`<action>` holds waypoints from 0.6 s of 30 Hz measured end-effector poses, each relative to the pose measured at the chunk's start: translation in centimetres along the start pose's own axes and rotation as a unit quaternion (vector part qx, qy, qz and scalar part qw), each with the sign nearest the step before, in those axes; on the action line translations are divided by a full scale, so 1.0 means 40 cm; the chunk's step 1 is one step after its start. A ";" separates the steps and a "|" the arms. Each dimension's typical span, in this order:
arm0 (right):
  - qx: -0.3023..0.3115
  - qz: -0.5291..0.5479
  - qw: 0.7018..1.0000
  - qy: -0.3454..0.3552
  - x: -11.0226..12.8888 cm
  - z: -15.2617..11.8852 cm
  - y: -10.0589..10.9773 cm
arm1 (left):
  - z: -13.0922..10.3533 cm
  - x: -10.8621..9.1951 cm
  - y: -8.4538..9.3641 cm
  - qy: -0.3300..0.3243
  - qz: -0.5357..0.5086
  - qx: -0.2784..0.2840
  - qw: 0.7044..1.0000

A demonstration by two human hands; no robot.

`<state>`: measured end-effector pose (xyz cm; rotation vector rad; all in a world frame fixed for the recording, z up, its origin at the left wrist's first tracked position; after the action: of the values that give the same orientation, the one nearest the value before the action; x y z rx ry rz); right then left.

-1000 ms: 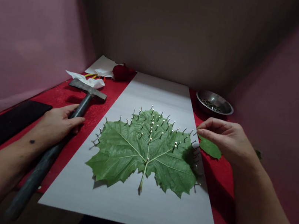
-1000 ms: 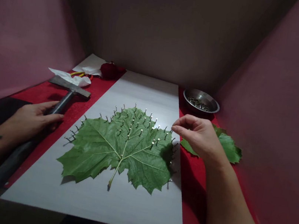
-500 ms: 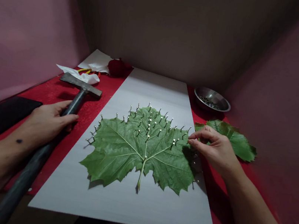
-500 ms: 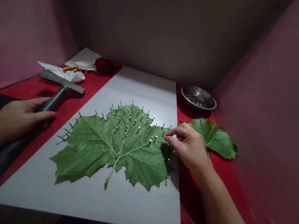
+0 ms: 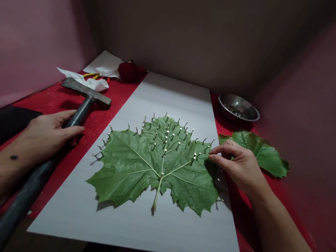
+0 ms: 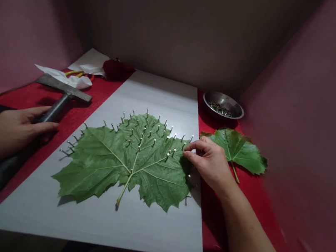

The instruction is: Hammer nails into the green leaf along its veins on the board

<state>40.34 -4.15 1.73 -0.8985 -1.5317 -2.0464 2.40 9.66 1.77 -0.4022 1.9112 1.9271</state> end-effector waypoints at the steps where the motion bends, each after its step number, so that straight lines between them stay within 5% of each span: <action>1: 0.001 0.001 1.000 -0.001 0.000 0.000 0.000 | 0.000 0.000 -0.001 0.002 -0.004 -0.002 1.000; 18: 0.006 -0.015 1.000 0.024 -0.005 0.002 -0.003 | -0.001 -0.028 0.006 0.025 0.052 -0.009 0.998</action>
<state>40.44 -4.03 1.53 -0.8219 -1.5397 -2.0620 3.27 9.56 2.51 -0.3660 1.9855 2.0190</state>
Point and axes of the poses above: each hand's wrist, its own z-axis towards the middle knuckle, its own y-axis out of the back of the hand, x = y × z, the point moved 1 cm from there along z, towards the middle knuckle, and after that the axes turned 6 degrees about -y, right-handed, at the moved point
